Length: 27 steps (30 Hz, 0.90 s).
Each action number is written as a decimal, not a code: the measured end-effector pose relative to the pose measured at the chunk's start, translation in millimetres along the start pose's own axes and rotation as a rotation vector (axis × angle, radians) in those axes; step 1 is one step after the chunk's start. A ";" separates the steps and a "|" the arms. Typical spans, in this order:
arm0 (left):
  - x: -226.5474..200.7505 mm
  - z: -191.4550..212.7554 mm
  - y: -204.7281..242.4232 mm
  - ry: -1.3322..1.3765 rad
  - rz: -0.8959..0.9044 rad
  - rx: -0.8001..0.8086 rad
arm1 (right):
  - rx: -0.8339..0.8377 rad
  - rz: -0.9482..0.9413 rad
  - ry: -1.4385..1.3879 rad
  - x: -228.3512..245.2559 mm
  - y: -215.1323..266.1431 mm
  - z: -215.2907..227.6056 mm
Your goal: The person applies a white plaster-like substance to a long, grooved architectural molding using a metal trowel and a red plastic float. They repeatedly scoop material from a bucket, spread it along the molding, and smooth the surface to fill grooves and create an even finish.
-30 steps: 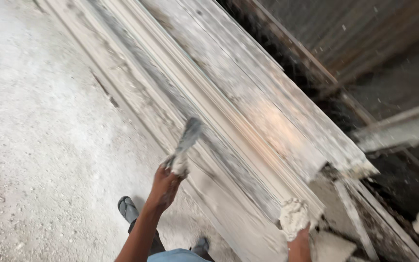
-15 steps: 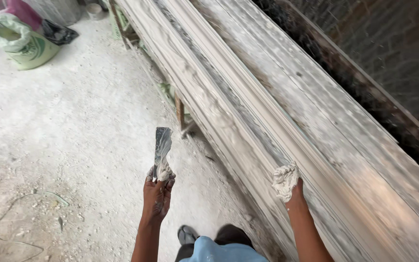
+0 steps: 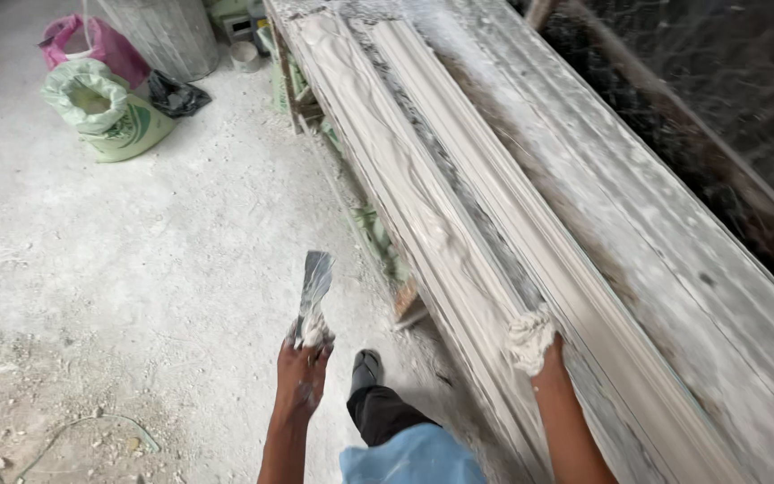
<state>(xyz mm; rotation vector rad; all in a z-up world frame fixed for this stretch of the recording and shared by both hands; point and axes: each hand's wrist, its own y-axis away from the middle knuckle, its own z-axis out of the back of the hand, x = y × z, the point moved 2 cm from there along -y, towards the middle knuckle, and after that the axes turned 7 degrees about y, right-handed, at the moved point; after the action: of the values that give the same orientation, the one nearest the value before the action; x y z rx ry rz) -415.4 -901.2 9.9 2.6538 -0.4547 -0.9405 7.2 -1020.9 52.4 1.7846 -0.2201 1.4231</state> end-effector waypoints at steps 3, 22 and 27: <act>-40.7 -39.5 -104.3 -0.053 -0.025 -0.017 | 0.043 0.006 -0.008 50.3 -72.8 -77.4; -279.4 -235.6 -839.8 -1.383 -0.739 0.277 | 0.045 -0.003 -0.147 217.2 -535.0 -516.1; -288.6 -262.1 -1026.3 -1.314 -0.781 0.547 | 0.064 -0.001 -0.158 290.5 -622.2 -629.8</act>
<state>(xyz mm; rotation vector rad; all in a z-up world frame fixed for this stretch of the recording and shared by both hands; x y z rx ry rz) -257.3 185.0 -12.8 2.1561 0.1965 -3.1459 14.4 -89.8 18.2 1.9515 -0.2582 1.3027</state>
